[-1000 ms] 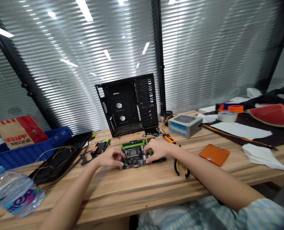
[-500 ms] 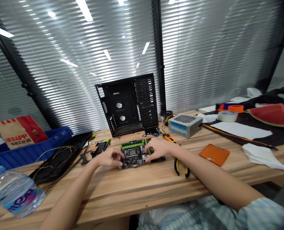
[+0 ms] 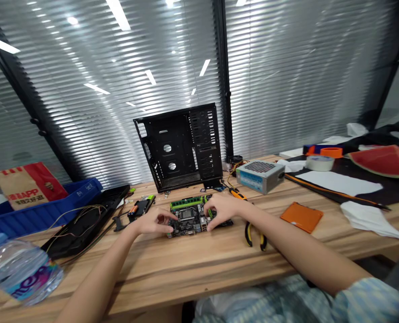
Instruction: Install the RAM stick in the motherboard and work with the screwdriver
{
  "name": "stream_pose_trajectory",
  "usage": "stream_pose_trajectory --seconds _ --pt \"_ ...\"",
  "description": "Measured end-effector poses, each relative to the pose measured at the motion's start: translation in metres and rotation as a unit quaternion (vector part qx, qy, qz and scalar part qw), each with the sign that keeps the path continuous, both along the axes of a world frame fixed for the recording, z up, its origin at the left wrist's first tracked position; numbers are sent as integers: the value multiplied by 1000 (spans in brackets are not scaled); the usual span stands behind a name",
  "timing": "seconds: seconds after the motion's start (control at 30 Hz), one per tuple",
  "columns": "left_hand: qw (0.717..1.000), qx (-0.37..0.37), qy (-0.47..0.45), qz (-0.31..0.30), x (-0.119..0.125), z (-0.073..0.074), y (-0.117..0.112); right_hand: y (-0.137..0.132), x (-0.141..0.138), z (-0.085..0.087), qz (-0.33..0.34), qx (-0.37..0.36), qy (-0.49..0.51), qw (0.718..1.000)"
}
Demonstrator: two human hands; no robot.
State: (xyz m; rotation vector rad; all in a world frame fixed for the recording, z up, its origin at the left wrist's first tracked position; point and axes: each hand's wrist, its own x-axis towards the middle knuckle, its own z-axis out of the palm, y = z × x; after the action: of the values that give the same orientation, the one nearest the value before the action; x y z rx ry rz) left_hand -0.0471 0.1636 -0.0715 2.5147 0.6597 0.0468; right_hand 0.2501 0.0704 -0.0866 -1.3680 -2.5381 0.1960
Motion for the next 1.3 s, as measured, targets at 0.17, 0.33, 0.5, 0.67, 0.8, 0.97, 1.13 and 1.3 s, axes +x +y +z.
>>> stream_pose_trajectory --seconds 0.17,0.33,0.5,0.67,0.8,0.97,1.13,1.3 --pt "999 39 23 -13 1 0 0 1 -1 -4 15 4 -12 1000" --pt "997 72 34 -22 0 -2 1 1 -1 -3 10 19 -23 1000" --pt "995 87 30 -31 0 -2 1 -1 -3 -1 6 21 -30 999" --pt "996 85 28 -25 -1 -2 3 -1 -4 -2 12 26 -29 999" --pt "997 72 31 -7 -3 -4 4 0 -3 -5 17 32 -29 999" --pt "998 56 39 5 -4 -6 5 0 -3 -6 7 36 -37 999" --pt "997 58 42 7 -4 -7 6 -1 -4 -4 8 37 -38 999" --pt "997 66 49 8 -4 -6 5 -3 -5 -1 5 30 -39 999"
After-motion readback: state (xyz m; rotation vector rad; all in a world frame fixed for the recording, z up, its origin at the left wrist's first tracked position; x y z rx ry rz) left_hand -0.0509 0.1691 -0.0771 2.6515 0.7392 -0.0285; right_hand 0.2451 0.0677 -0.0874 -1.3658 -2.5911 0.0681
